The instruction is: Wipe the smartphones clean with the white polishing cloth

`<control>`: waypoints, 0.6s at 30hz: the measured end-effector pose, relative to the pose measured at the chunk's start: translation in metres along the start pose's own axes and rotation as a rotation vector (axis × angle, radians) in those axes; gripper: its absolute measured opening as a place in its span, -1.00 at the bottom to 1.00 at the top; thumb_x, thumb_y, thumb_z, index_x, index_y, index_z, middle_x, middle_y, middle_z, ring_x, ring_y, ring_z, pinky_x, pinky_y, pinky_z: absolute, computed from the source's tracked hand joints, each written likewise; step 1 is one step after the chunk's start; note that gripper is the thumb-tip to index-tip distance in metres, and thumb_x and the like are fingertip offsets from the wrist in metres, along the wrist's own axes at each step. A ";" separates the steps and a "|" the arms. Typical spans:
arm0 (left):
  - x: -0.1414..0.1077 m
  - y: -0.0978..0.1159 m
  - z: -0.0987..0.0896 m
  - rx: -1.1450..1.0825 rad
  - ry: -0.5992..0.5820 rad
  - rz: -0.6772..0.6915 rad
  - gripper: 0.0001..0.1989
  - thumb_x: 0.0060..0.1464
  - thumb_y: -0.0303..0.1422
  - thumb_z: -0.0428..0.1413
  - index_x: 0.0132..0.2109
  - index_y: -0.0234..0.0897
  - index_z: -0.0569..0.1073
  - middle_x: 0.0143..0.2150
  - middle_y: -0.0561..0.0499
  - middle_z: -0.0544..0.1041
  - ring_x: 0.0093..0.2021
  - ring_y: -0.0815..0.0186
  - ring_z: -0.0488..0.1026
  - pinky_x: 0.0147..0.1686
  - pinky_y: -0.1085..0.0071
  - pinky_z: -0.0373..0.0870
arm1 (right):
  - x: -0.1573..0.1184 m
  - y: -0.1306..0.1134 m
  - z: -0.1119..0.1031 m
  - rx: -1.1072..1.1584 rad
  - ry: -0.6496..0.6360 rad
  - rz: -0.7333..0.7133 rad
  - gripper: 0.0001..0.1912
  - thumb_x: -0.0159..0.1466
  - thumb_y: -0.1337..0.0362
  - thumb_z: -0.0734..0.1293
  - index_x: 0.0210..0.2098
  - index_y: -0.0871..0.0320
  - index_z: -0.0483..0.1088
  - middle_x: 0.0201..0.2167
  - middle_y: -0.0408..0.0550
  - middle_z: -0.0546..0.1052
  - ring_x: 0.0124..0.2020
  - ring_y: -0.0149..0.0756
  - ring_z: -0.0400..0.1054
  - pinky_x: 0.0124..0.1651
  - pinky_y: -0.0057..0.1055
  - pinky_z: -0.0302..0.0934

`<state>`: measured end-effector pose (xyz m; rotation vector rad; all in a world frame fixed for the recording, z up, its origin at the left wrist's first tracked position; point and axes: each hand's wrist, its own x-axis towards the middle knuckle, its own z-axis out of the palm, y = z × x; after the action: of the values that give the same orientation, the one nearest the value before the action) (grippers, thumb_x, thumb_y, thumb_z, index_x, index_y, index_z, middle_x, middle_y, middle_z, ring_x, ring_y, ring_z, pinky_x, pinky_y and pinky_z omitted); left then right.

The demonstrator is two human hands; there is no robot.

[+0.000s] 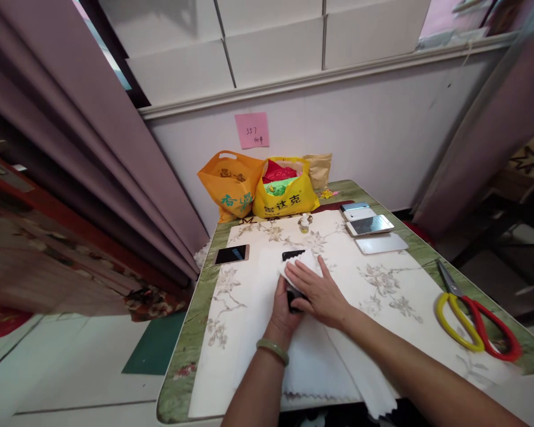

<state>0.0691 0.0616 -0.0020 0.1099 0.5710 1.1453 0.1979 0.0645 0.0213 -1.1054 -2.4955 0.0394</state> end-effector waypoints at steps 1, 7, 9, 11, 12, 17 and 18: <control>0.000 -0.001 0.001 -0.003 -0.020 0.006 -0.53 0.15 -0.09 0.06 0.10 -0.28 0.43 0.02 -0.07 0.55 0.07 0.20 0.45 0.14 0.30 0.27 | 0.005 0.003 -0.001 -0.015 0.023 0.052 -0.26 0.36 -0.06 0.11 0.39 0.04 -0.27 0.36 0.00 0.04 0.37 -0.07 -0.12 0.31 0.22 -0.60; -0.004 0.001 0.006 -0.028 -0.098 0.000 -0.45 0.15 -0.03 0.03 0.13 -0.34 0.41 0.02 -0.12 0.55 0.08 0.14 0.44 0.19 0.21 0.23 | -0.034 -0.005 0.001 -0.038 0.053 0.153 -0.18 0.34 -0.10 0.11 0.39 0.10 -0.34 0.37 0.08 0.00 0.36 -0.02 -0.11 0.30 0.24 -0.59; -0.005 0.002 0.007 -0.009 -0.097 -0.030 -0.41 0.12 0.01 0.04 0.13 -0.35 0.41 0.00 -0.14 0.56 0.08 0.11 0.44 0.19 0.18 0.22 | -0.053 -0.014 0.002 -0.012 0.007 0.042 -0.14 0.31 -0.14 0.14 0.39 0.11 -0.31 0.36 0.08 0.04 0.36 -0.02 -0.10 0.31 0.22 -0.62; -0.005 0.002 0.007 0.041 -0.102 -0.115 -0.35 0.10 0.05 0.04 0.13 -0.40 0.40 0.00 -0.20 0.55 0.10 0.05 0.42 0.20 0.14 0.21 | -0.059 -0.018 0.002 0.007 -0.026 -0.052 -0.11 0.28 -0.16 0.17 0.39 0.10 -0.29 0.34 0.06 0.09 0.35 -0.02 -0.08 0.32 0.22 -0.59; -0.004 0.001 0.007 0.064 -0.099 -0.149 -0.33 0.10 0.06 0.04 0.12 -0.44 0.41 0.00 -0.24 0.54 0.11 0.03 0.41 0.21 0.13 0.21 | -0.056 -0.017 0.002 0.010 -0.032 -0.075 -0.11 0.27 -0.15 0.19 0.39 0.08 -0.28 0.34 0.04 0.11 0.35 -0.02 -0.07 0.32 0.23 -0.57; -0.001 -0.005 0.006 0.072 -0.053 -0.053 -0.43 0.14 -0.01 0.03 0.14 -0.31 0.39 0.08 -0.14 0.50 0.16 0.12 0.37 0.22 0.21 0.19 | -0.010 0.010 -0.007 -0.022 0.001 0.047 -0.26 0.34 -0.03 0.15 0.38 -0.03 -0.25 0.35 -0.06 0.09 0.36 -0.06 -0.09 0.30 0.26 -0.54; 0.000 -0.006 0.006 0.066 -0.066 -0.034 -0.44 0.15 -0.02 0.02 0.16 -0.27 0.38 0.10 -0.12 0.49 0.16 0.13 0.37 0.21 0.20 0.19 | -0.004 0.014 -0.008 -0.027 0.014 0.095 -0.28 0.36 -0.02 0.13 0.38 -0.02 -0.26 0.35 -0.06 0.07 0.36 -0.07 -0.10 0.30 0.25 -0.53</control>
<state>0.0764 0.0603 0.0009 0.1930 0.5505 1.0865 0.2135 0.0704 0.0249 -1.2306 -2.4362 0.0255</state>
